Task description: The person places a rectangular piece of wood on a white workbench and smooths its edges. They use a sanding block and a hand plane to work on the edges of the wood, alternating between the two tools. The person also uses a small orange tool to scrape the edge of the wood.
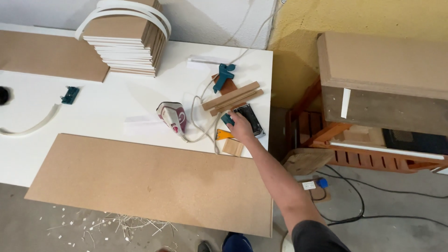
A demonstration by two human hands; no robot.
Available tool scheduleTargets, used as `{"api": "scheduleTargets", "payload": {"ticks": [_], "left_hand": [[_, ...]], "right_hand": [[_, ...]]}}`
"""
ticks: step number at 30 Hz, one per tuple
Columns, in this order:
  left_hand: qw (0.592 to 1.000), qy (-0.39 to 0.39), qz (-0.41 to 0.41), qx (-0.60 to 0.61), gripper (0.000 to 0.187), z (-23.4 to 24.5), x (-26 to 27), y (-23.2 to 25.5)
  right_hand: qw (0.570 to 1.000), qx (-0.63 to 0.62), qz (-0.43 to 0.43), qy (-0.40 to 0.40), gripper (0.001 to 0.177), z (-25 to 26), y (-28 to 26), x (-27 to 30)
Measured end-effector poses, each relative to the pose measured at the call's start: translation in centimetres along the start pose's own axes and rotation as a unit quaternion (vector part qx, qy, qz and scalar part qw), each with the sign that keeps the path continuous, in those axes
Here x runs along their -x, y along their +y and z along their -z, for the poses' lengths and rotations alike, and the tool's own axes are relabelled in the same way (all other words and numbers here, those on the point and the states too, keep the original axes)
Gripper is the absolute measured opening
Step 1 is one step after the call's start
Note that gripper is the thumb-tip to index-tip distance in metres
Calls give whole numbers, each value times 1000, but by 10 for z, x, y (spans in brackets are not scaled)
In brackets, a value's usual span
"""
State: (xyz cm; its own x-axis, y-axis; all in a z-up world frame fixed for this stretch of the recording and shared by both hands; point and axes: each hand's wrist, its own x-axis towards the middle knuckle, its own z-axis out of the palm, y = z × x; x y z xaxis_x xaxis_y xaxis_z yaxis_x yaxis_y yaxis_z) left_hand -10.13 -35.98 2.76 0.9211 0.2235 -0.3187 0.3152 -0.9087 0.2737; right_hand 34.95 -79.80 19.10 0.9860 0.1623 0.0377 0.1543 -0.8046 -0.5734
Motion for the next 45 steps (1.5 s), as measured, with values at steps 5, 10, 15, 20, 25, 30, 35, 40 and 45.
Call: {"api": "scheduleTargets", "payload": {"ticks": [5,10,15,20,25,30,35,40,45], "left_hand": [[982,-7,-184,41,16,46,-44,132],[935,14,-350,63,34,105,-64,269],[937,56,-340,56,59,64,-83,317],[896,262,-357,27,73,32,-90,321],[893,272,-358,4,72,35,-88,322],[900,261,-349,-13,71,36,-85,321],[893,282,-351,-18,71,36,-85,322],[893,282,-351,-25,72,38,-82,320],[890,293,-349,-29,72,43,-82,326]], "right_hand": [[930,-315,-150,117,45,43,1,132],[818,-455,-305,174,56,24,29,332],[773,-478,-370,196,39,-26,53,474],[802,-458,-348,162,23,-40,25,507],[804,-468,-346,126,28,-39,19,497],[813,-460,-334,127,28,-36,20,485],[835,-429,-284,193,26,-67,50,476],[836,-418,-287,210,28,-75,68,450],[830,-422,-293,217,30,-41,70,380]]}}
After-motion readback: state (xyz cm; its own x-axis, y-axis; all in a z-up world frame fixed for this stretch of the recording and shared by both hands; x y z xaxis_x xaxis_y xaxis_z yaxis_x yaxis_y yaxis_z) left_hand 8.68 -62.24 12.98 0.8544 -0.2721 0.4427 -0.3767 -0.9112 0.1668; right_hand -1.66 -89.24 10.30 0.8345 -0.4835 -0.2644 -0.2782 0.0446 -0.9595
